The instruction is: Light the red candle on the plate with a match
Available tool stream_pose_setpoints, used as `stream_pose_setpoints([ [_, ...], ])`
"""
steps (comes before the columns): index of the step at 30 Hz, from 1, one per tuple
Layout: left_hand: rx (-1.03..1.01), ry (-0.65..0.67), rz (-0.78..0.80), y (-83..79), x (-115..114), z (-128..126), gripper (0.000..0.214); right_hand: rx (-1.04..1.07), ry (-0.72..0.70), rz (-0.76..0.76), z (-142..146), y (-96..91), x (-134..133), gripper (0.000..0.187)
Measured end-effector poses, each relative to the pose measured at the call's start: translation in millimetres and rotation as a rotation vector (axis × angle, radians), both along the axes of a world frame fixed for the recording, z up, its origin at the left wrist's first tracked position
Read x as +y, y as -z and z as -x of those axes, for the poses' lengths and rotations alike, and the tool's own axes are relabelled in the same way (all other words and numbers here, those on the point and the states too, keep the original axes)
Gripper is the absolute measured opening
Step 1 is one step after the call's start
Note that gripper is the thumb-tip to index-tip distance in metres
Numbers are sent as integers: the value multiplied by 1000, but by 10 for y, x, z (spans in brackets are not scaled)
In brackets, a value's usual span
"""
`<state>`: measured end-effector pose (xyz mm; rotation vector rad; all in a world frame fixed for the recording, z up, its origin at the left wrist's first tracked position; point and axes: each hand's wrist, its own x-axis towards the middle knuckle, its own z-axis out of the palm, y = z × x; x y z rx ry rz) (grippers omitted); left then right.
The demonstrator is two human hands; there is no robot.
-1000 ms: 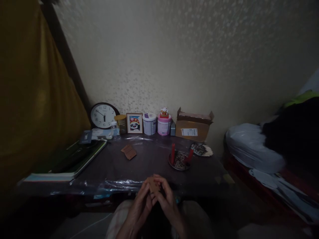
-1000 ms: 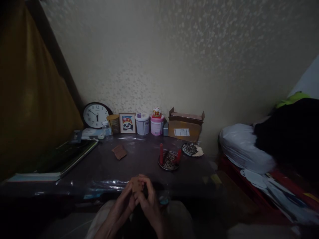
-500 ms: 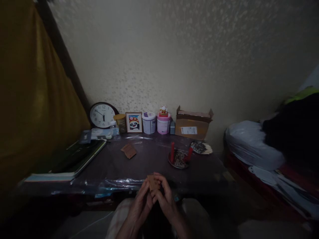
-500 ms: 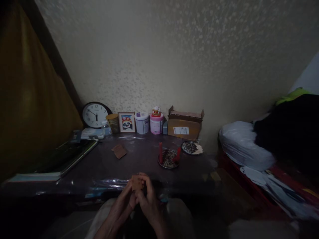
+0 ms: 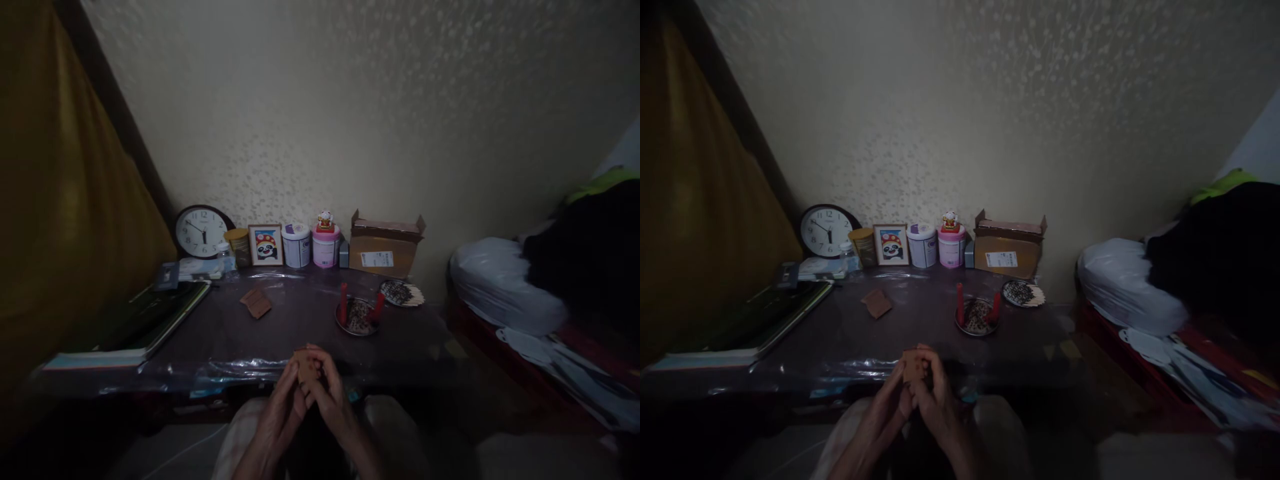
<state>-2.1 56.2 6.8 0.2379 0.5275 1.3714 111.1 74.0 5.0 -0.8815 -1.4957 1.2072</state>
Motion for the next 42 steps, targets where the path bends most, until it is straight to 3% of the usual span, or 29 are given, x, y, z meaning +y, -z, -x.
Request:
stream_pose_setpoints([
  [4,-13,2,1,-13,-9,3,15,4,-15,1,-27,-26,-4,28],
  [9,-13,26,-2,-2,-4,33,17,84,-142,61,-143,-110,34,52],
  [14,32,115,41,12,-49,82,22,49,16,128,-256,-109,180,29],
  [30,112,249,77,-76,-127,109,20,-13,27,163,-328,-3,309,34],
  [36,102,279,49,-28,-124,136,23,-63,53,70,-371,28,348,30],
  [42,92,292,38,4,-112,152,26,-143,62,-162,-403,-8,327,14],
])
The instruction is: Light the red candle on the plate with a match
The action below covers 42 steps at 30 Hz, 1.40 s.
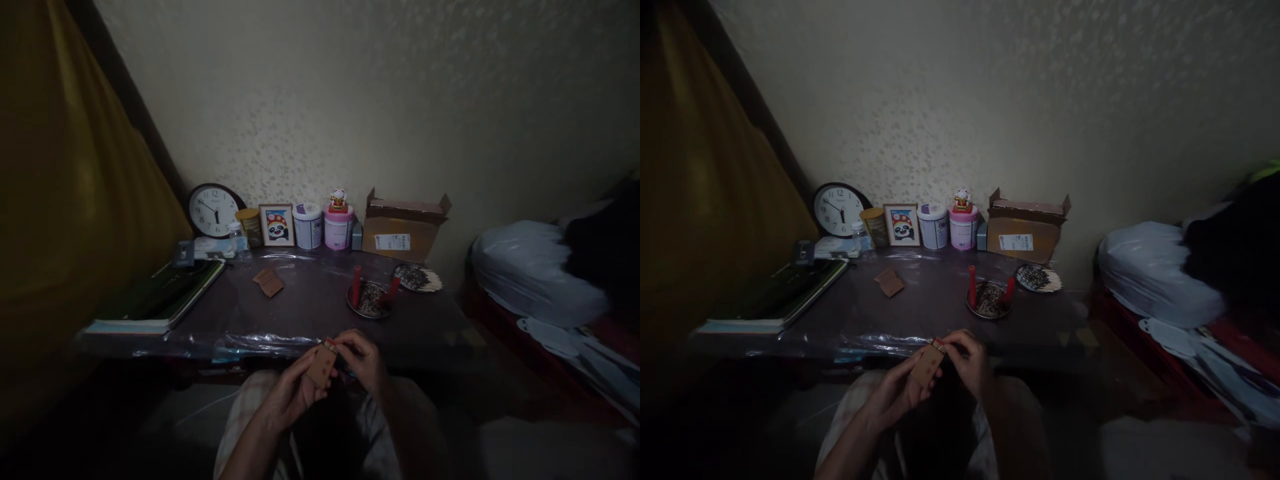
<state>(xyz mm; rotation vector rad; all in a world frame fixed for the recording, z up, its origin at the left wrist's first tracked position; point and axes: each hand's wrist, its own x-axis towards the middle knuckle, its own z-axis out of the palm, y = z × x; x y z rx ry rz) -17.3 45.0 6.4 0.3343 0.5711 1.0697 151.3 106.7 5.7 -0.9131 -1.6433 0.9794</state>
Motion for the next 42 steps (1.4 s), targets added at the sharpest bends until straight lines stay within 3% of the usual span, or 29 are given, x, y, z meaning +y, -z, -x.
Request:
stream_pose_setpoints([
  [7,16,7,-9,0,1,-9,23,-122,-55,-172,-2,-55,-36,16],
  [21,17,51,-23,14,13,8,24,-304,-89,-261,-38,1,-23,17],
  [42,-22,127,-37,109,29,58,26,-501,-271,-463,-121,-211,35,12],
])
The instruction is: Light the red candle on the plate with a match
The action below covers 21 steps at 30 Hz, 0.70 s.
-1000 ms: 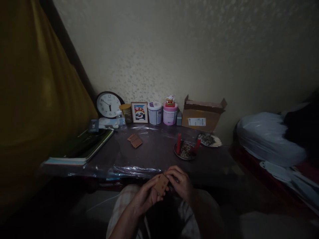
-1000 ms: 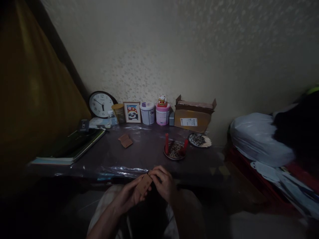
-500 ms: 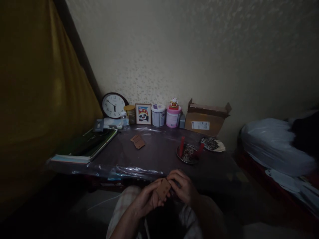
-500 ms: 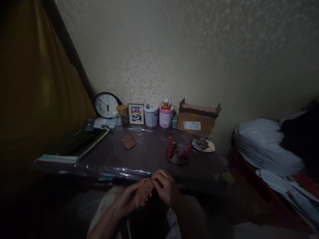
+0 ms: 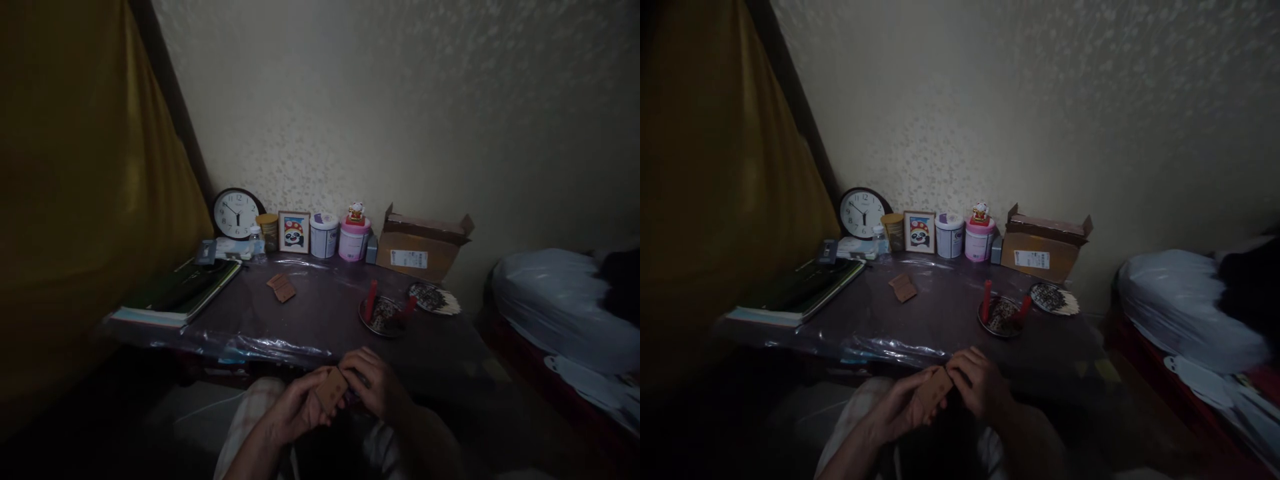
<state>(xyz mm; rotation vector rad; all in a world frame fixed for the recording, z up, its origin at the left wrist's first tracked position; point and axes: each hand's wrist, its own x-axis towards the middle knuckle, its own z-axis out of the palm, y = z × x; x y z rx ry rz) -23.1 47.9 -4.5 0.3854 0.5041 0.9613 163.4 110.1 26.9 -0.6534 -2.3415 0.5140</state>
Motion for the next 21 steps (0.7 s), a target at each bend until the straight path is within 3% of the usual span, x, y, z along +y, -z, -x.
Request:
stream_pose_setpoints([
  [12,-29,18,-53,7,-21,29,24,-50,-56,-11,8,-76,24,10],
  [21,-13,73,-44,31,-19,63,26,-122,-99,76,21,-137,63,9],
])
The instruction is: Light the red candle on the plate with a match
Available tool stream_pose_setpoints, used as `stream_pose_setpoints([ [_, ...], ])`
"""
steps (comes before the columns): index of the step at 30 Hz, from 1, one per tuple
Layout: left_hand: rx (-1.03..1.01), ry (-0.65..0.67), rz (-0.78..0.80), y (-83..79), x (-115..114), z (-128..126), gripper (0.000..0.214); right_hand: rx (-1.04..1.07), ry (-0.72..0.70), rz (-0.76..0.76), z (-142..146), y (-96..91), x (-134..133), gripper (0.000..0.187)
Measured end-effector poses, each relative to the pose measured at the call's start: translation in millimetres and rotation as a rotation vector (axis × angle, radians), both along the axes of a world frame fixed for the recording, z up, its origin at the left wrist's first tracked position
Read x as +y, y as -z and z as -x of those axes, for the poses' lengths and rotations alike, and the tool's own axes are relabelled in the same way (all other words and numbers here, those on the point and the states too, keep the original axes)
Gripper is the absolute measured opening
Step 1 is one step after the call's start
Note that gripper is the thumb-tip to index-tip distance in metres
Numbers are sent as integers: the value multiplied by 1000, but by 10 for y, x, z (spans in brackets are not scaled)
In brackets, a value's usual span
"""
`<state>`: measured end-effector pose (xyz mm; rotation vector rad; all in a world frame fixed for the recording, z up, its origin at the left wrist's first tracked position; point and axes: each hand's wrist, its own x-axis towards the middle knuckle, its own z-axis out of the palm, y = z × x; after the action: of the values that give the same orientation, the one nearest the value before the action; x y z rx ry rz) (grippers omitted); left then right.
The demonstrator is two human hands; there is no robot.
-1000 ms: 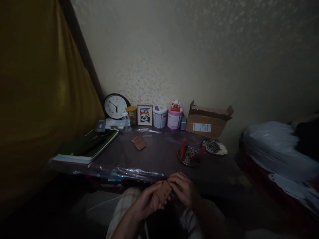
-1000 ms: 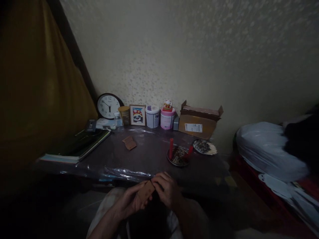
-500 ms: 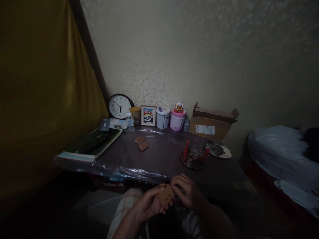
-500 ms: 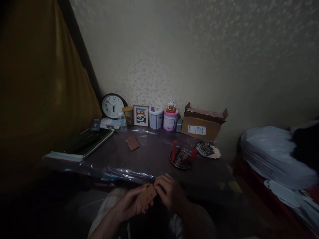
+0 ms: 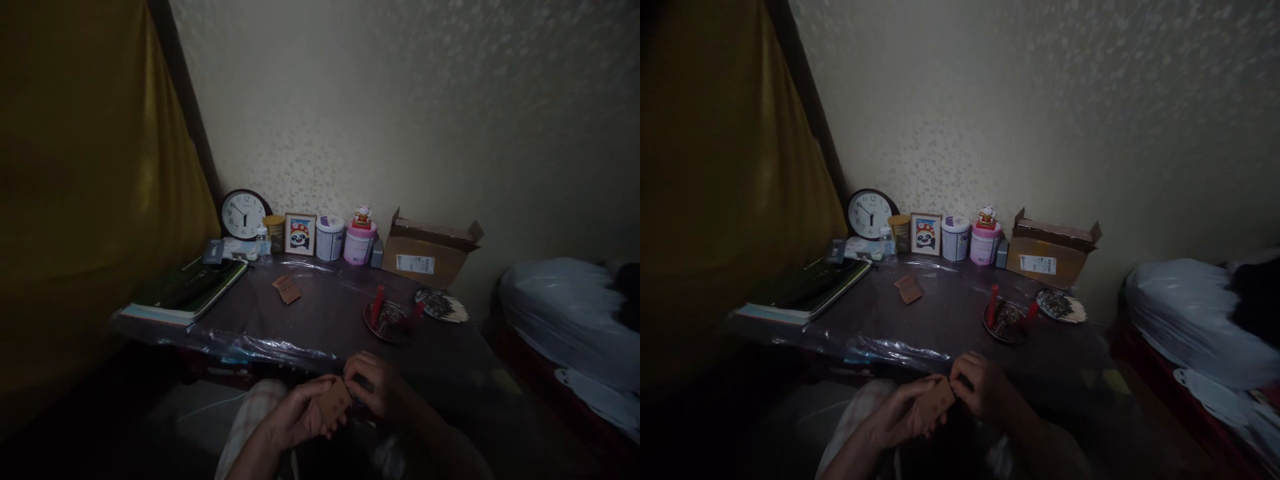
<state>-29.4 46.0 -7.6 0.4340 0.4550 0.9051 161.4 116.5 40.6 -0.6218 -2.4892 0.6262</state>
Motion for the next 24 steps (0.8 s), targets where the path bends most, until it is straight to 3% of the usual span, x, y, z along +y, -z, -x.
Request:
stream_pose_setpoints([
  [6,-5,-10,-5,-30,-6,7,28,-90,-62,-34,-2,-65,29,7],
  [14,16,-11,-19,-69,-5,41,46,-239,-30,-139,63,-296,-24,8],
  [17,21,-31,-14,-82,-15,46,48,-147,11,-72,15,-300,-2,10],
  [24,1,-102,-49,-153,-39,30,60,133,263,159,-266,-245,123,8],
])
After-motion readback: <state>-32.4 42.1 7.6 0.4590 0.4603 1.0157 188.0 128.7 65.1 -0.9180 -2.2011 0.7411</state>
